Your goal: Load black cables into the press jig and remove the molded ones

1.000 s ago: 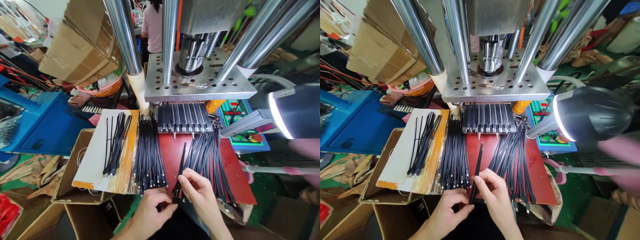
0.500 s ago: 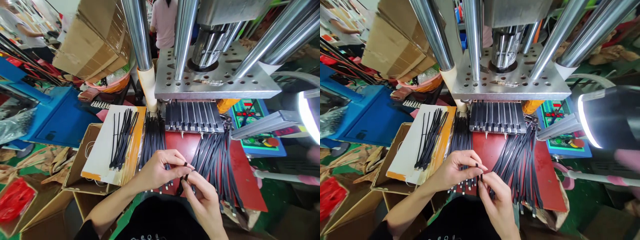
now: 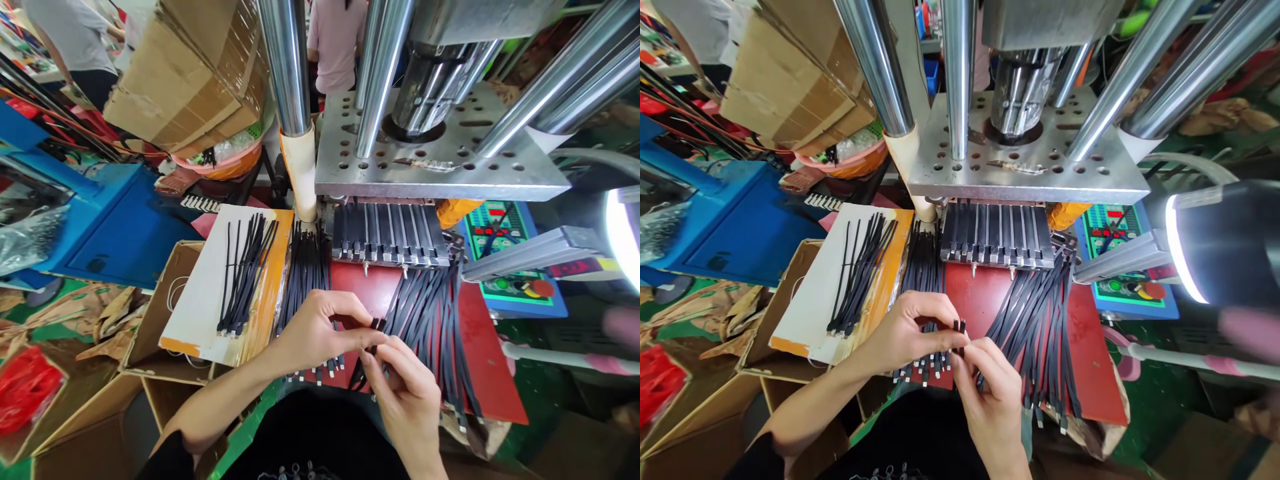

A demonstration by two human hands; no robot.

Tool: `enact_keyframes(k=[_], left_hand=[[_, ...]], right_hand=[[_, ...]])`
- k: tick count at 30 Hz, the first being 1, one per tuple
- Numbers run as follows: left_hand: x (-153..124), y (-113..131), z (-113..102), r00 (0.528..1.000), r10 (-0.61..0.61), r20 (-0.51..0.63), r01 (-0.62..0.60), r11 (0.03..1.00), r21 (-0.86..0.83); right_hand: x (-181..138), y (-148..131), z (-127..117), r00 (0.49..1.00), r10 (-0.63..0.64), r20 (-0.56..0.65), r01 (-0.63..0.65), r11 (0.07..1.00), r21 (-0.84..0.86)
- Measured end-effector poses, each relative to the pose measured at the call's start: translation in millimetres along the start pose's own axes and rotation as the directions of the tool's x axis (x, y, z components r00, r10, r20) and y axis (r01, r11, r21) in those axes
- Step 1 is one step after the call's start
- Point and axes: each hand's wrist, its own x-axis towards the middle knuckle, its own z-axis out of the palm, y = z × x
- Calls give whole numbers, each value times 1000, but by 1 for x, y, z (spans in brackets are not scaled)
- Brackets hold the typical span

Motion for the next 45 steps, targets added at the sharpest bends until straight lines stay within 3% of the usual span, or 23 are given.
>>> enact_keyframes(k=[3, 6, 8, 10, 13, 16, 18, 19, 22, 24, 27, 31, 39, 43, 45], left_hand=[[17, 4, -10, 986, 147, -74, -134, 979, 151], [52, -6, -27, 906, 359, -225, -262, 892, 368], [82, -20, -39, 859, 442, -259, -276, 824, 495], [112, -36, -48, 859, 437, -266, -231, 795, 561], [152, -54, -54, 870, 386, -307, -151, 801, 580], [168, -62, -54, 832, 373, -411, -105, 832, 544], [160, -64, -54, 794, 439, -421, -133, 801, 584], [151, -65, -55, 790, 491, -367, -177, 756, 631], [115, -66, -57, 798, 602, 29, -410, 507, 758], [98, -64, -59, 768, 561, 309, -549, 328, 769], [91, -59, -60, 751, 473, 461, -588, 160, 793], [99, -56, -56, 761, 404, 507, -584, 88, 807], [90, -53, -32, 832, 345, 434, -466, 13, 885], [81, -55, -11, 891, 308, 333, -329, -66, 942], [77, -55, -1, 919, 269, 289, -277, -81, 957]], right_hand=[[-8, 4, 7, 980, 155, 124, -153, 988, -22], [-12, 4, 2, 862, 285, 420, -299, 954, -32], [1, 3, -14, 785, 304, 540, -322, 945, -63], [31, 2, -35, 795, 299, 528, -274, 953, -127], [99, 8, -63, 866, 257, 429, -171, 958, -229], [165, 22, -66, 877, 225, 424, -106, 952, -286], [198, 33, -58, 865, 225, 449, -88, 948, -305], [210, 38, -52, 856, 228, 463, -87, 948, -307], [230, 50, -39, 854, 175, 491, -25, 955, -297], [234, 57, -35, 868, 93, 487, 63, 954, -295], [233, 63, -33, 892, 10, 452, 154, 933, -325], [227, 68, -33, 917, -36, 398, 172, 935, -311], [221, 73, -31, 926, 86, 369, -5, 976, -217], [206, 70, -33, 986, -2, 168, 66, 926, -373], [190, 66, -38, 979, -95, 183, 176, 849, -498]])
